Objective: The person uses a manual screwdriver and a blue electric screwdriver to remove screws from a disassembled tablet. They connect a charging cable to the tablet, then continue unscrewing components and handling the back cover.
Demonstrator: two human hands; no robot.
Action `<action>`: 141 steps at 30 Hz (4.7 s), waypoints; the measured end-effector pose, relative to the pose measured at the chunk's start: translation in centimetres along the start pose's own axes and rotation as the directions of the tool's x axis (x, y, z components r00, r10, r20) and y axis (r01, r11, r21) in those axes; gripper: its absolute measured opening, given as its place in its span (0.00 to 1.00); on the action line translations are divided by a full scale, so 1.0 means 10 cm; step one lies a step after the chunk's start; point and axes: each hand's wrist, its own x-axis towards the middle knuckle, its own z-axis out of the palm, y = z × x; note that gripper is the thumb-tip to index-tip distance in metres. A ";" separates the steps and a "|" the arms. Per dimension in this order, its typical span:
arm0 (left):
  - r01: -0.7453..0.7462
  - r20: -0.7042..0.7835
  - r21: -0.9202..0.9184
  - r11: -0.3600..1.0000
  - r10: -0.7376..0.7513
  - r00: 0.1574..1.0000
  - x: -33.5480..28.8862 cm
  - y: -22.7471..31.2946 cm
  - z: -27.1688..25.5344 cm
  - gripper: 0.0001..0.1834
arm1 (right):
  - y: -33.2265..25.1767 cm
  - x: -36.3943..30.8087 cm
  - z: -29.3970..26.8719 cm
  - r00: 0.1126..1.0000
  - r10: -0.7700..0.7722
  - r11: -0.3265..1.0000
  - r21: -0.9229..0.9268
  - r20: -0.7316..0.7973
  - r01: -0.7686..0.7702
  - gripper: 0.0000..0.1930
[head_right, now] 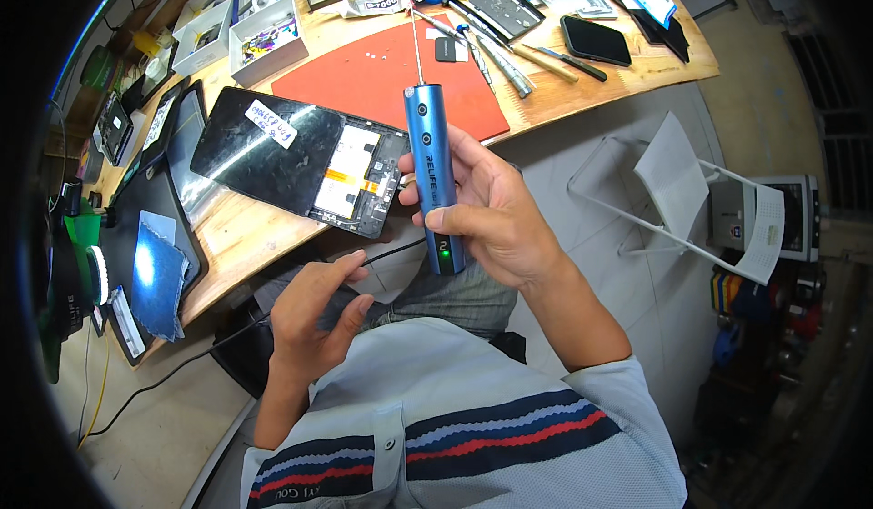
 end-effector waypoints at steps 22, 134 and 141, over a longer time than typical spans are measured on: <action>-0.063 -0.013 0.178 0.982 0.066 0.998 0.04 -0.07 0.01 0.24 | -0.02 -0.09 -0.06 0.984 0.175 0.954 -0.240 -0.035 -0.178 0.20; 0.106 -0.136 0.498 0.861 -0.044 0.990 0.62 -0.26 0.53 0.38 | -0.33 -0.27 -0.91 0.746 0.666 0.737 -0.181 0.026 -0.651 0.28; 0.069 -0.045 0.434 0.898 -0.055 0.997 0.42 -0.17 0.49 0.27 | -0.37 -0.24 -0.94 0.700 0.713 0.691 -0.218 0.042 -0.690 0.28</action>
